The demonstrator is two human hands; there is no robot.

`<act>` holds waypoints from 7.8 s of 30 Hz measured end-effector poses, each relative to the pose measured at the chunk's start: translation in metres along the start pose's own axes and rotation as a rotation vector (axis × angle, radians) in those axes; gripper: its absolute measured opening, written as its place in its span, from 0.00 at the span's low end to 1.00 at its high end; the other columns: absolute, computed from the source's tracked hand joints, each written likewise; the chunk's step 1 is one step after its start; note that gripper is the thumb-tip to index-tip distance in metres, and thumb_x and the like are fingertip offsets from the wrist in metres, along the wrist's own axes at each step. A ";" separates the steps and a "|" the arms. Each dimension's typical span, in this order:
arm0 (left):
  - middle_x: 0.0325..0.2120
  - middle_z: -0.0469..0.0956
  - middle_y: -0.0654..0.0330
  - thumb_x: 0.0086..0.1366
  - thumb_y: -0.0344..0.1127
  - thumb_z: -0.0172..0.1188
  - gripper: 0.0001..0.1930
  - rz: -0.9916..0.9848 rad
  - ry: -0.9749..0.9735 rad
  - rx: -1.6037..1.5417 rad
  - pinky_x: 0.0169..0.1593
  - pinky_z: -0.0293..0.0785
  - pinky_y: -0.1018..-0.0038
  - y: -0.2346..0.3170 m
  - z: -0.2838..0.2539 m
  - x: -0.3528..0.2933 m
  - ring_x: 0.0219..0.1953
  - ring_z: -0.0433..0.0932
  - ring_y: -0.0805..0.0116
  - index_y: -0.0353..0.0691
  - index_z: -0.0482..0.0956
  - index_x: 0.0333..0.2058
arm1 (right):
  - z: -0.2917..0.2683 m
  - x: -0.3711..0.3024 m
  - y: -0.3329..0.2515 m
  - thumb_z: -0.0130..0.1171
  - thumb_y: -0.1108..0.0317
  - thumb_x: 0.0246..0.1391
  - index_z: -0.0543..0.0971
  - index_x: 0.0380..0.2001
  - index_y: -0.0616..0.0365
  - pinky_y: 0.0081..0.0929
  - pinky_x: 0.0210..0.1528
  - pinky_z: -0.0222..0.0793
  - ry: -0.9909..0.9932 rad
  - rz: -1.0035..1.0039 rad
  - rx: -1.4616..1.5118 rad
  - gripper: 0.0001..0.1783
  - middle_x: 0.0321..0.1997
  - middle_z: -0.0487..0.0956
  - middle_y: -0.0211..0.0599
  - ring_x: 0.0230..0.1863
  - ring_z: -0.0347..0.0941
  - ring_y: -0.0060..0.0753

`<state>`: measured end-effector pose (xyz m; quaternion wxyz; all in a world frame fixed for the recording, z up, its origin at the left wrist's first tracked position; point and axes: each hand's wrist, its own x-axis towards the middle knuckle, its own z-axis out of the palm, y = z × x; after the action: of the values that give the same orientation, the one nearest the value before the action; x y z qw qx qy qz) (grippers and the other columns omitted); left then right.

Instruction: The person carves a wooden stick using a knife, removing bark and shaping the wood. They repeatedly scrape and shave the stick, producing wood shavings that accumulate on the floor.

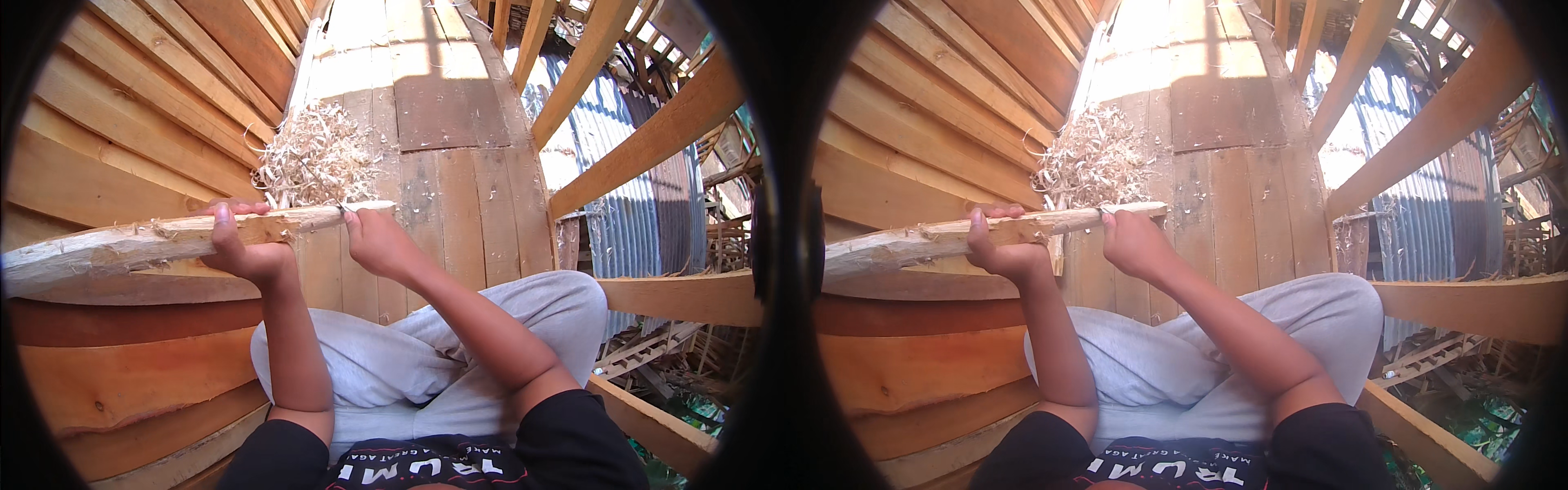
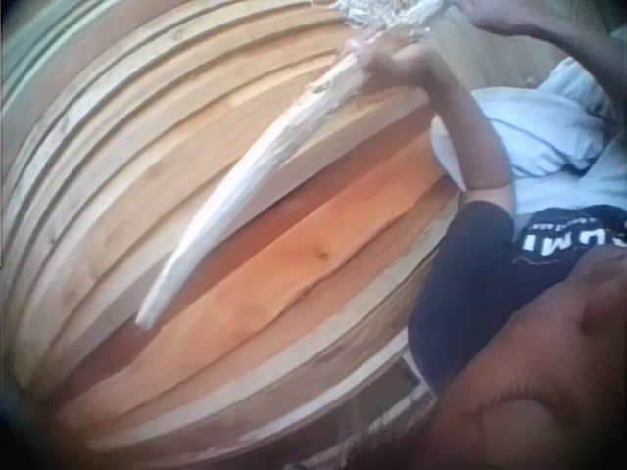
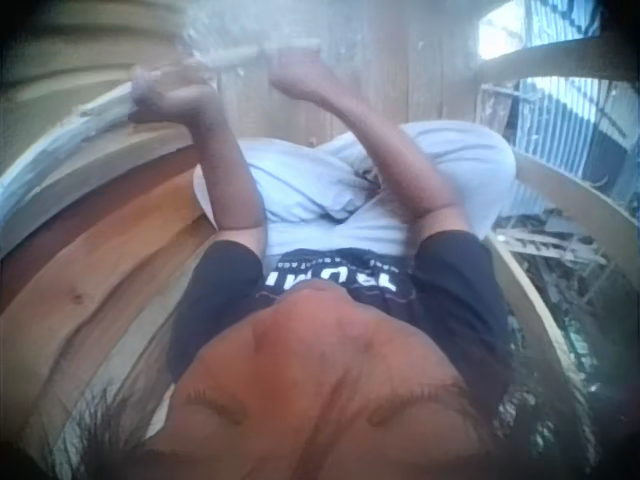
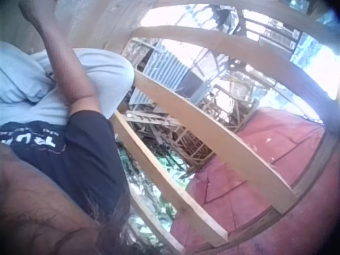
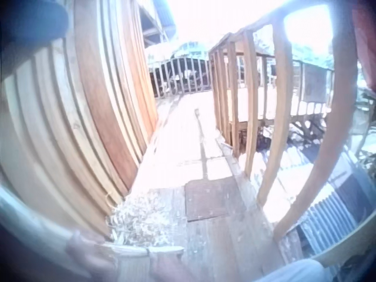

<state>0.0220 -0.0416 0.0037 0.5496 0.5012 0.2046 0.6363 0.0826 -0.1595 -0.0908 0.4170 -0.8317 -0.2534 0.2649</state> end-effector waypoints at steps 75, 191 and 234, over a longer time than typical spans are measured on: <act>0.20 0.63 0.62 0.55 0.44 0.51 0.11 -0.160 -0.042 -0.102 0.34 0.65 0.71 -0.011 -0.029 0.036 0.25 0.65 0.68 0.43 0.64 0.25 | 0.021 0.006 0.003 0.37 0.56 0.66 0.76 0.33 0.73 0.54 0.44 0.66 -0.005 -0.033 -0.018 0.28 0.31 0.77 0.67 0.38 0.73 0.69; 0.25 0.68 0.60 0.55 0.34 0.56 0.13 -0.105 -0.623 -0.441 0.42 0.65 0.66 -0.015 -0.035 0.041 0.30 0.68 0.67 0.43 0.64 0.37 | 0.033 0.014 0.016 0.44 0.59 0.64 0.74 0.26 0.66 0.54 0.36 0.68 0.150 -0.140 0.076 0.21 0.26 0.76 0.62 0.31 0.73 0.67; 0.24 0.66 0.63 0.54 0.35 0.57 0.14 -0.097 -0.821 -0.484 0.40 0.61 0.69 -0.016 -0.043 0.048 0.29 0.65 0.70 0.44 0.63 0.36 | 0.016 0.011 -0.001 0.41 0.58 0.64 0.76 0.33 0.69 0.53 0.46 0.68 0.044 -0.073 -0.014 0.23 0.33 0.78 0.64 0.40 0.74 0.65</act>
<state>-0.0018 0.0190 -0.0077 0.7148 0.5588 -0.1602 0.3887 0.0803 -0.1429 -0.1010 0.4261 -0.8303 -0.2763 0.2294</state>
